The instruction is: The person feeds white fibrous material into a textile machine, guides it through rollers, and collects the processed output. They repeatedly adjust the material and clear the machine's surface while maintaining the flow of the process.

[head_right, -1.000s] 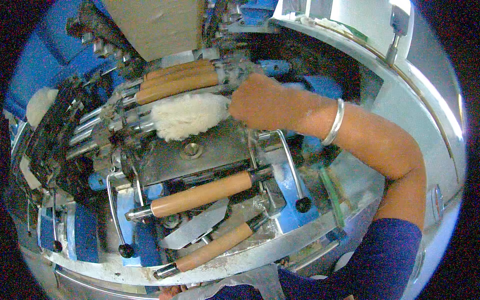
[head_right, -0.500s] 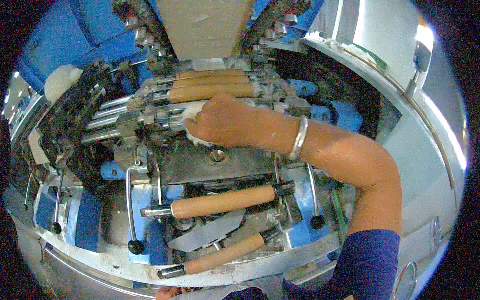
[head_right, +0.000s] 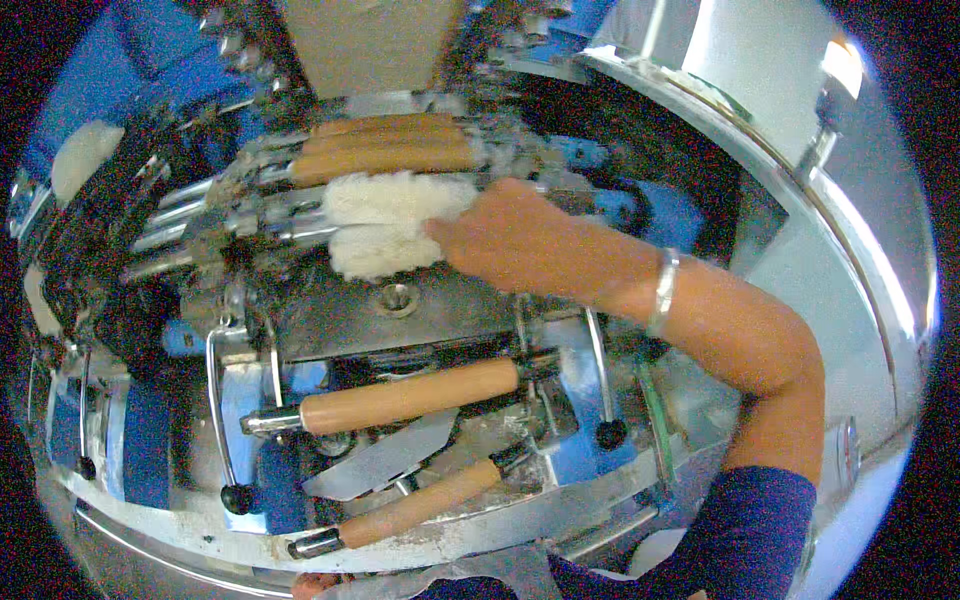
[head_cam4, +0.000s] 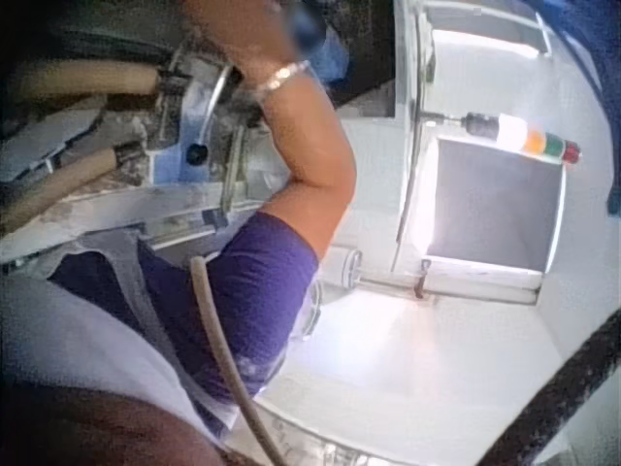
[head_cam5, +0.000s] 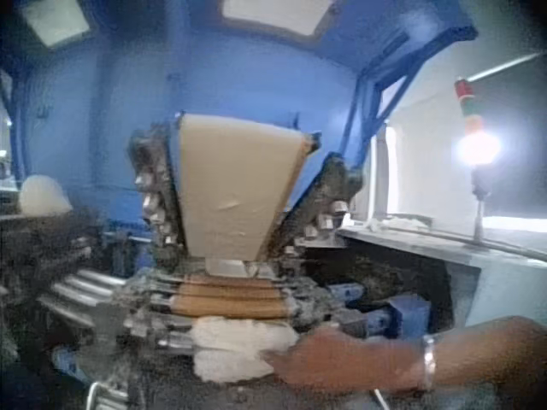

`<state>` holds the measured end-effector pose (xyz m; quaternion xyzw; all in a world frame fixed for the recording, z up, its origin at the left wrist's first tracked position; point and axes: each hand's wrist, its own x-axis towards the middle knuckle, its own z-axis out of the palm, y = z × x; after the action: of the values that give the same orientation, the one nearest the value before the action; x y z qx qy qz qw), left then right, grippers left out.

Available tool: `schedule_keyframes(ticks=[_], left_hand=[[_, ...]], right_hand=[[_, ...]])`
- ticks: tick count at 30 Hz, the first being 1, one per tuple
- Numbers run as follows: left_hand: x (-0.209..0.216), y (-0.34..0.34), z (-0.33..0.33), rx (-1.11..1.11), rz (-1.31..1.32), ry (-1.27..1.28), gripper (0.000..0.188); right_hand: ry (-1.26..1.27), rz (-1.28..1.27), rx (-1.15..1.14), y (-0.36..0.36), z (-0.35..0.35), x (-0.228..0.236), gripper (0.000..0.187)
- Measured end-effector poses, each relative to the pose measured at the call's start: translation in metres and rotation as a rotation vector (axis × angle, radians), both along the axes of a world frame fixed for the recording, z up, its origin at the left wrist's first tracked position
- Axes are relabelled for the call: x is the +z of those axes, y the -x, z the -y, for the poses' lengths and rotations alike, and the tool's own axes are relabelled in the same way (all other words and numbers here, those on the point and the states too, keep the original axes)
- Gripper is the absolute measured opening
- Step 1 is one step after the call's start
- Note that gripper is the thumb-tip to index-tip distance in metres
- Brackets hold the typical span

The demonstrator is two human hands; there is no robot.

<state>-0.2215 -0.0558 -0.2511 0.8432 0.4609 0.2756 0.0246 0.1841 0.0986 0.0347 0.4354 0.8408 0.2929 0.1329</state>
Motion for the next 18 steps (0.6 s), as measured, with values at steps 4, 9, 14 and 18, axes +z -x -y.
schedule_keyframes(ticks=[4,9,14,18], left_hand=[[0.003,-0.004,-0.005,-0.008,-0.010,-0.034,0.016],[0.001,-0.003,-0.007,-0.006,-0.008,-0.026,0.016],[-0.001,0.001,-0.002,0.008,-0.014,-0.008,0.016],[-0.003,0.003,0.002,-0.001,-0.010,0.012,0.015]], right_hand=[[-0.069,-0.010,0.049,-0.006,0.009,-0.001,0.046],[-0.017,0.012,-0.012,-0.008,0.012,-0.006,0.045],[0.038,0.110,-0.148,0.006,0.028,0.002,0.041],[-0.062,0.050,-0.324,0.006,0.057,0.015,0.048]])
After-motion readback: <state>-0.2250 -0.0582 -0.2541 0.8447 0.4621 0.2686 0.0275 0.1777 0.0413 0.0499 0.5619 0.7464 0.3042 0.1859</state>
